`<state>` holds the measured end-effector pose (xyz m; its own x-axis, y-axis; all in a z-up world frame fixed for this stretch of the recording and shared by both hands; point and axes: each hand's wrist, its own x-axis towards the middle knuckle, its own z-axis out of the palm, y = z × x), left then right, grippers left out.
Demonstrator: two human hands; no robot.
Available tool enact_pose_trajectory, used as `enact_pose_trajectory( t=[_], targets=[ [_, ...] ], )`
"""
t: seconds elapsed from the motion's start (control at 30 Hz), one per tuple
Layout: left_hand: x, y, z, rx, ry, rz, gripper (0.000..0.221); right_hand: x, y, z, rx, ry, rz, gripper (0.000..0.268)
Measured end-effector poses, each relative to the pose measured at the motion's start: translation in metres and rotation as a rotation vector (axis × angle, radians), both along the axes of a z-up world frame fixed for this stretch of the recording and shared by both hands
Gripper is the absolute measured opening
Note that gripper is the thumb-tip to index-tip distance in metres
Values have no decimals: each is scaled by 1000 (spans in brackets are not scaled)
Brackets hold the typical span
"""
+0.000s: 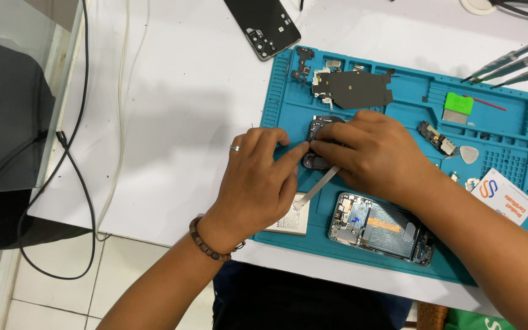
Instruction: The person uses tweezers to remove a small component from a disassembled smartphone held in their left hand. They then use a screwdriver to loosen screws on the device's internal frame. Finally, they use a white plastic spudger to pry and lift a ribbon cable connector from the motherboard.
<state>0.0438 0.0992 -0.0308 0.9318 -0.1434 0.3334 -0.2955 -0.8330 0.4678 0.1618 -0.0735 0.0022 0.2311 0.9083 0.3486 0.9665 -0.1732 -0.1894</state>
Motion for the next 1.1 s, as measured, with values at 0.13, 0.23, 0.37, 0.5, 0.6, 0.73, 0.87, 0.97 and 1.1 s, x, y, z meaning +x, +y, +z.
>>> enact_pose_trajectory(
  t=[0.13, 0.23, 0.37, 0.5, 0.6, 0.73, 0.87, 0.97, 1.1],
  targets=[
    [0, 0, -1, -10, -5, 9, 29, 1, 1, -2, -31, 11, -3, 14],
    [0, -1, -1, -25, -5, 13, 29, 2, -2, -8, -11, 53, -44, 15],
    [0, -2, -3, -39, -2, 23, 28, 3, -3, -2, -45, 12, -30, 17],
    [-1, -5, 5, -18, -44, 63, 26, 5, -20, -1, -102, -50, 34, 38],
    [-2, -6, 3, 1, -48, 70, 27, -2, -34, 23, 44, -64, -25, 21],
    [-1, -8, 5, 90, -81, 52, 29, -18, -65, 35, 118, -4, -224, 15],
    [0, -11, 6, 204, -71, 62, 29, -32, -101, 20, 45, -12, -361, 18],
    [1, -12, 10, 273, -63, 55, 30, -40, -100, 16, 138, 4, -374, 12],
    [1, -14, 10, 358, -78, 58, 34, -43, -106, 5, 111, 59, -394, 15]
  ],
)
